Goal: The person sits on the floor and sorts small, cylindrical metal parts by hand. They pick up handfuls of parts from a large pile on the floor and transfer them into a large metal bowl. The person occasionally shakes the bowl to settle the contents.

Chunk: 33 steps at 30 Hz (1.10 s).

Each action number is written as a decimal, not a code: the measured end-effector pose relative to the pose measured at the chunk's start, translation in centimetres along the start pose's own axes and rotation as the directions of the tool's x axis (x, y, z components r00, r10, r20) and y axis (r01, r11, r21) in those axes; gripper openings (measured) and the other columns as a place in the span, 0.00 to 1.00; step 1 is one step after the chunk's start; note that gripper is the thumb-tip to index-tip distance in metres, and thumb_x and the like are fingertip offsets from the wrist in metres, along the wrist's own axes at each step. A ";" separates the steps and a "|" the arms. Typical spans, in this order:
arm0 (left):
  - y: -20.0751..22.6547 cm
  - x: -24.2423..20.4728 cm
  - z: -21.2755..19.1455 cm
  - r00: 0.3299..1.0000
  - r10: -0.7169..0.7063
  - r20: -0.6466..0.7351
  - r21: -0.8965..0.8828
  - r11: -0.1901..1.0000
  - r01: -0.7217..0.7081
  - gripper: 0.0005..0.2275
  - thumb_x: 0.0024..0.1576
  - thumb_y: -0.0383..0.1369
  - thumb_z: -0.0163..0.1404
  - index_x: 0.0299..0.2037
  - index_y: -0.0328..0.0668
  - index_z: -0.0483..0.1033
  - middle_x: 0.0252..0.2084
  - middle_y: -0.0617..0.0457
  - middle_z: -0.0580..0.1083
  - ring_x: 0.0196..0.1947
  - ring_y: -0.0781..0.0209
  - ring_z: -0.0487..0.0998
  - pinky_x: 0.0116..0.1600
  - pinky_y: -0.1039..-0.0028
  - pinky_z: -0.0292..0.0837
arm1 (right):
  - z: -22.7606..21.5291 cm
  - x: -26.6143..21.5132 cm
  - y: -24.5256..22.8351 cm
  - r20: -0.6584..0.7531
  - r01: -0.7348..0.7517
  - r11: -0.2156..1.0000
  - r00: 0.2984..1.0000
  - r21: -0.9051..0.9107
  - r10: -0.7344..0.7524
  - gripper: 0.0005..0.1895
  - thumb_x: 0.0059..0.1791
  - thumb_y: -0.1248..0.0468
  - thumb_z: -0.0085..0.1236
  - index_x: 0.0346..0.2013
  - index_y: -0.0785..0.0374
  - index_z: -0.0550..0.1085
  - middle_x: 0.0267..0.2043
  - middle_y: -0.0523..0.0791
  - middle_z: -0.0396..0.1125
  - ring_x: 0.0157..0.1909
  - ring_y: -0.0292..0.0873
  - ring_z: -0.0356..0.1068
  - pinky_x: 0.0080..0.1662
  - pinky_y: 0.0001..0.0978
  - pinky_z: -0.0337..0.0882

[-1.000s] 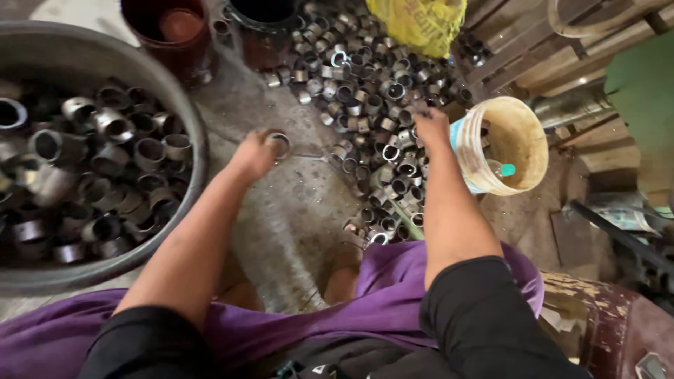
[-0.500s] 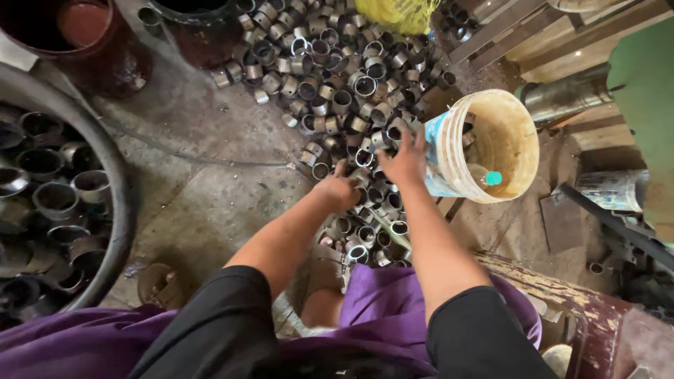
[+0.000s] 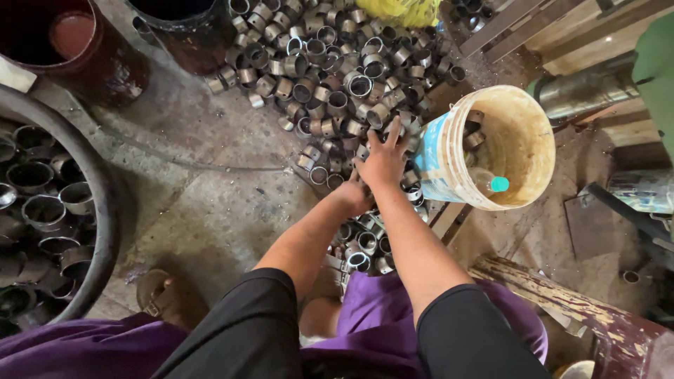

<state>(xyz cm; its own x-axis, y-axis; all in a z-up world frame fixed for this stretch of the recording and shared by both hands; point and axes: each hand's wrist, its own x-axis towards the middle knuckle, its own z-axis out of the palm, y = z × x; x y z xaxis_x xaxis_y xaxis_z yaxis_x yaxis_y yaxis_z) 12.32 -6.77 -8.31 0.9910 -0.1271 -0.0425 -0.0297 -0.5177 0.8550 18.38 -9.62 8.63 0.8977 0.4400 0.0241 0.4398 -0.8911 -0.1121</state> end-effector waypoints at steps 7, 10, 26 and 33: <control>2.9 -2.6 -2.0 0.955 0.021 -0.297 -0.091 0.995 -0.050 0.20 0.55 0.34 0.49 0.58 0.46 0.77 0.66 0.36 0.67 0.69 0.28 0.60 0.72 0.51 0.58 | 3.0 -0.7 3.5 -0.196 0.119 0.963 0.978 0.242 -0.072 0.24 0.34 0.60 0.76 0.43 0.51 0.80 0.77 0.56 0.43 0.73 0.67 0.52 0.66 0.49 0.66; 5.6 -3.7 -5.1 0.930 -0.037 -0.365 -0.159 0.987 -0.023 0.20 0.54 0.33 0.49 0.57 0.42 0.77 0.64 0.34 0.66 0.64 0.30 0.67 0.70 0.53 0.63 | 3.1 -0.3 4.8 -0.342 0.247 0.891 0.933 0.381 -0.113 0.23 0.34 0.59 0.77 0.43 0.54 0.81 0.76 0.61 0.45 0.73 0.66 0.53 0.67 0.48 0.63; -0.5 -13.2 -20.1 0.632 -0.329 -0.702 -0.447 0.894 -0.032 0.15 0.58 0.29 0.40 0.53 0.37 0.75 0.65 0.43 0.65 0.62 0.47 0.70 0.62 0.65 0.70 | 4.7 8.9 6.9 0.331 -0.219 -0.616 0.941 0.757 0.072 0.21 0.50 0.54 0.57 0.54 0.58 0.75 0.54 0.51 0.72 0.55 0.57 0.72 0.63 0.76 0.61; -2.2 -18.3 -23.3 0.524 -0.571 -0.631 -0.747 0.630 -0.214 0.15 0.59 0.30 0.42 0.53 0.37 0.75 0.52 0.47 0.74 0.49 0.51 0.76 0.47 0.61 0.76 | -2.5 3.4 2.8 0.205 -0.451 -0.690 0.888 0.566 -0.412 0.34 0.47 0.42 0.49 0.61 0.60 0.72 0.63 0.55 0.67 0.61 0.64 0.69 0.62 0.77 0.58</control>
<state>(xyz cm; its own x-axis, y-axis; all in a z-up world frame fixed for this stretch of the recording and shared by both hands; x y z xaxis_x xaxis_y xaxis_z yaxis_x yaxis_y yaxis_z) -2.69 16.43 2.64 0.6190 0.7634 -0.1845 -0.1327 0.3332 0.9335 22.76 -10.89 10.93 0.6104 0.7803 -0.1365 -0.7238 0.4795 -0.4961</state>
